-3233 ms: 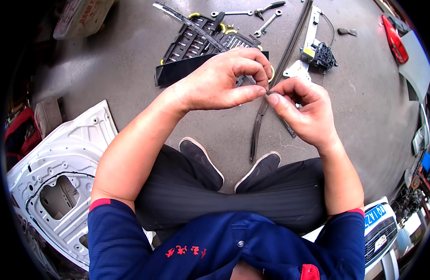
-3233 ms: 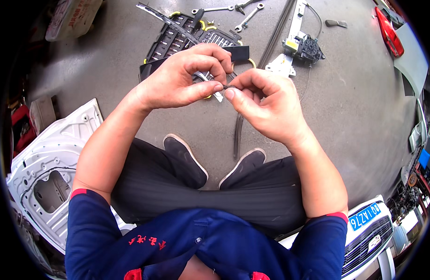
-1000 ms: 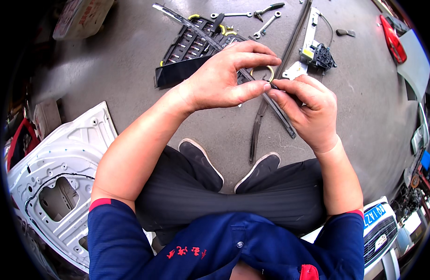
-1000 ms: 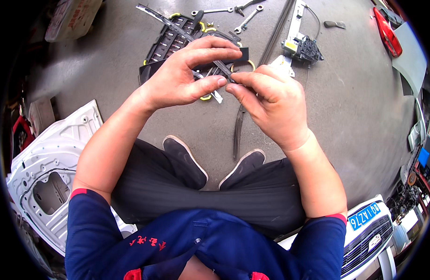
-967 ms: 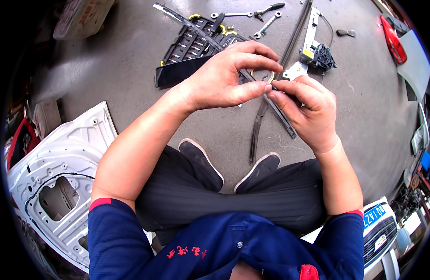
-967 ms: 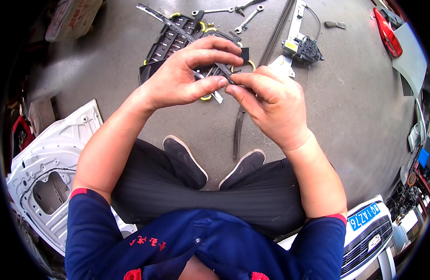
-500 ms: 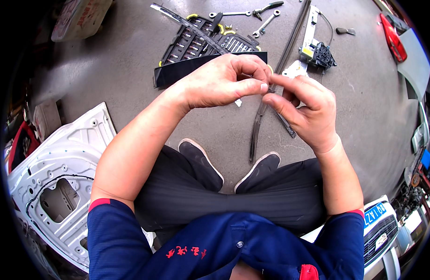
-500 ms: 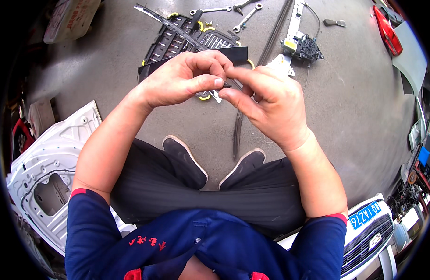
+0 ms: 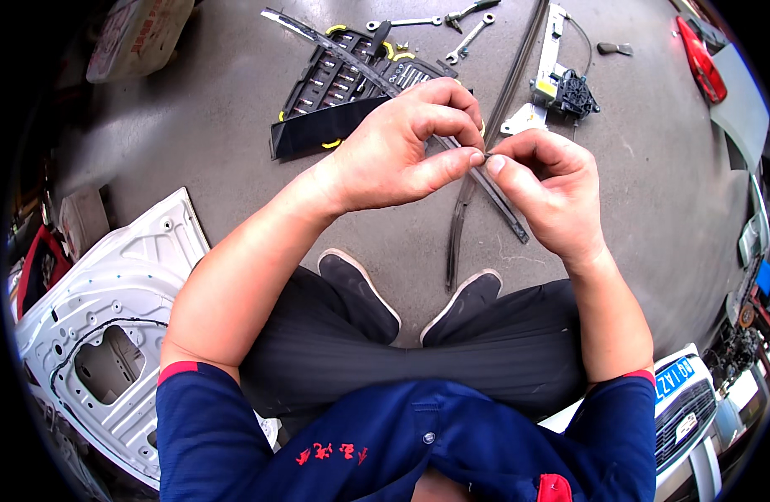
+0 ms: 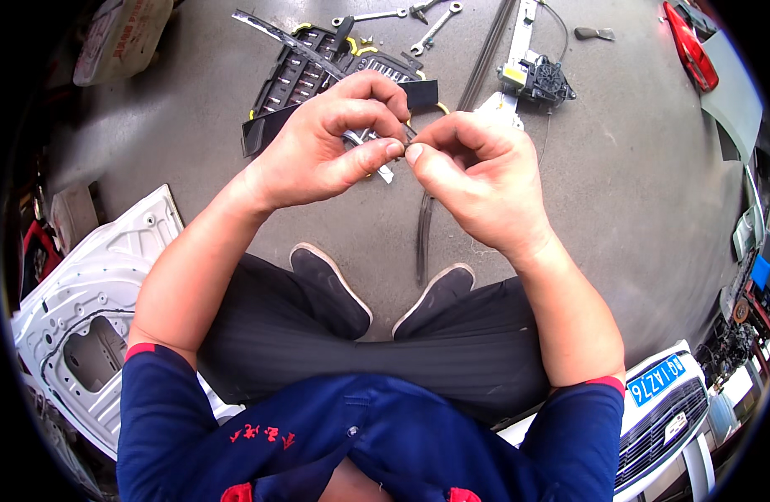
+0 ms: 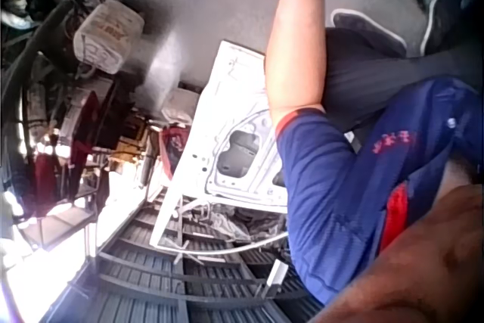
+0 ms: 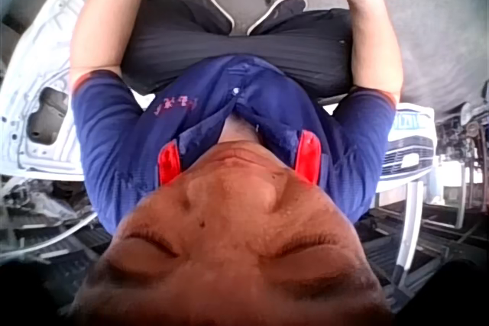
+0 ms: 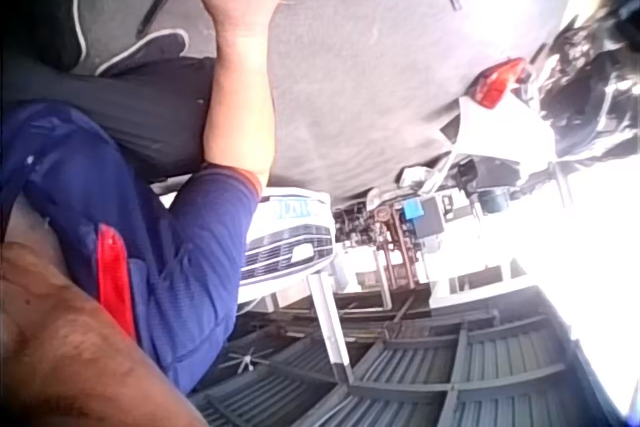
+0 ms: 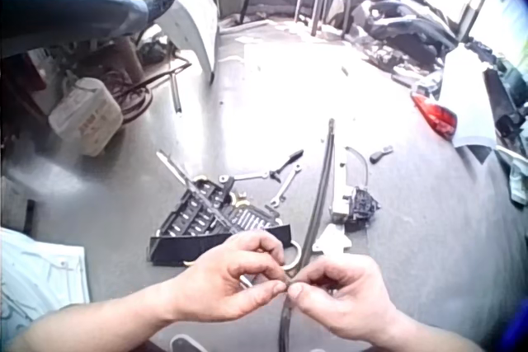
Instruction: The person sits on the floor and assembles a long rubber weather stripping seal. They insert a thin metal retaining strip into the rubber channel and then attach a small metal clip to the end of the assembly. The person handles the components by hand, aligning and pressing them together.
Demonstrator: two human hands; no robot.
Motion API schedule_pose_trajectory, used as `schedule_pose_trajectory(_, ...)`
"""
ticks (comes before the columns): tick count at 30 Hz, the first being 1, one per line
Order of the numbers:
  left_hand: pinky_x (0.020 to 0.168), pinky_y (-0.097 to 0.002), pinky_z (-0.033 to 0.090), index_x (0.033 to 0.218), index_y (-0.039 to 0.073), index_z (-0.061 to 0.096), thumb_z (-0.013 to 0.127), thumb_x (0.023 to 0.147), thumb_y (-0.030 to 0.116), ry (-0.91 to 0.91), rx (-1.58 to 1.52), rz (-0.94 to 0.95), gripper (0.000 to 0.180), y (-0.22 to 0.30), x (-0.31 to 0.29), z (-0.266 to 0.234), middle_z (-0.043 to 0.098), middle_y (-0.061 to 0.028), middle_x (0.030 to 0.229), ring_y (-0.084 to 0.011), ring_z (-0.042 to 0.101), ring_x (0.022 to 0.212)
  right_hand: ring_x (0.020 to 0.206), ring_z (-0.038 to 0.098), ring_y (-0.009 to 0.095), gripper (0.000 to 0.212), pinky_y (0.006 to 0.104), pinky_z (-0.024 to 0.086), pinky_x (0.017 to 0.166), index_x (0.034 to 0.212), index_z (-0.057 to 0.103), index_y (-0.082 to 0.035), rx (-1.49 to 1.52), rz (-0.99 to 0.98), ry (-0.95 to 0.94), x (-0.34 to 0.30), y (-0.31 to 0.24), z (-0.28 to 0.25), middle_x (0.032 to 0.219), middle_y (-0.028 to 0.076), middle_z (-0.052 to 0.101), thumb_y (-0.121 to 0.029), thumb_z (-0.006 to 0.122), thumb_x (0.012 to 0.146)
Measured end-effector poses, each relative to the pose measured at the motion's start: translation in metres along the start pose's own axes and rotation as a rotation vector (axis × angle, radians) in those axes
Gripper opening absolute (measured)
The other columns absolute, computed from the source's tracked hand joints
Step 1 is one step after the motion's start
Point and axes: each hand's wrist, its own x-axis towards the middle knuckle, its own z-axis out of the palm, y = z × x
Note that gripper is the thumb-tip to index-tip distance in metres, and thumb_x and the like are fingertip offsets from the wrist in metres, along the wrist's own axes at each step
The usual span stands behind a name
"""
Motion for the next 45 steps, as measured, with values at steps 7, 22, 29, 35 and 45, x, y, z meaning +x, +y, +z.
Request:
schedule_pose_trajectory(7, 0.113, -0.0397, 0.045, 0.110, 0.005, 0.077, 0.071, 0.094, 0.011, 0.101, 0.014, -0.039, 0.018, 0.000, -0.001, -0.004, 0.056, -0.0142, 0.149, -0.0251, 0.055, 0.135, 0.061, 0.056, 0.004, 0.009, 0.0229, 0.044, 0.056, 0.095, 0.076, -0.001, -0.108, -0.239, 0.125, 0.005, -0.004, -0.002, 0.075, 0.000, 0.068, -0.005, 0.081, 0.088)
schedule_pose_trajectory(22, 0.110, -0.0415, 0.048, 0.093, 0.002, 0.074, 0.081, 0.090, 0.015, -0.118, -0.174, -0.105, 0.015, 0.001, 0.001, -0.012, 0.072, -0.0082, 0.118, -0.0258, 0.062, 0.125, 0.074, 0.064, 0.007, 0.016, 0.0245, 0.053, 0.068, 0.096, 0.077, 0.000, -0.010, 0.029, -0.050, -0.004, -0.008, 0.000, 0.082, 0.002, 0.075, -0.016, 0.081, 0.094)
schedule_pose_trajectory(29, 0.097, -0.0368, 0.051, 0.090, 0.003, 0.063, 0.072, 0.094, 0.008, -0.044, 0.001, 0.029, 0.011, 0.007, 0.002, -0.005, 0.066, -0.0077, 0.107, -0.0216, 0.062, 0.110, 0.078, 0.060, 0.004, 0.019, 0.0220, 0.050, 0.069, 0.101, 0.077, 0.002, 0.190, 0.186, -0.074, -0.002, -0.014, -0.005, 0.084, 0.000, 0.072, -0.016, 0.080, 0.095)
schedule_pose_trajectory(35, 0.093, -0.0341, 0.050, 0.092, 0.003, 0.063, 0.068, 0.092, 0.008, 0.020, 0.031, 0.024, 0.007, 0.005, -0.002, -0.009, 0.062, -0.0072, 0.114, -0.0198, 0.061, 0.104, 0.076, 0.059, 0.003, 0.035, 0.0195, 0.048, 0.071, 0.121, 0.071, 0.001, 0.510, 0.204, 0.018, 0.004, -0.014, -0.012, 0.092, -0.002, 0.067, -0.016, 0.081, 0.092)
schedule_pose_trajectory(45, 0.098, -0.0357, 0.050, 0.097, 0.005, 0.069, 0.071, 0.092, 0.011, 0.019, 0.157, 0.071, 0.009, 0.007, -0.001, -0.003, 0.062, -0.0074, 0.117, -0.0212, 0.062, 0.110, 0.074, 0.056, 0.001, 0.012, 0.0191, 0.046, 0.065, 0.100, 0.069, 0.000, 0.242, 0.164, -0.004, -0.003, -0.012, 0.000, 0.090, -0.002, 0.068, -0.009, 0.074, 0.094)
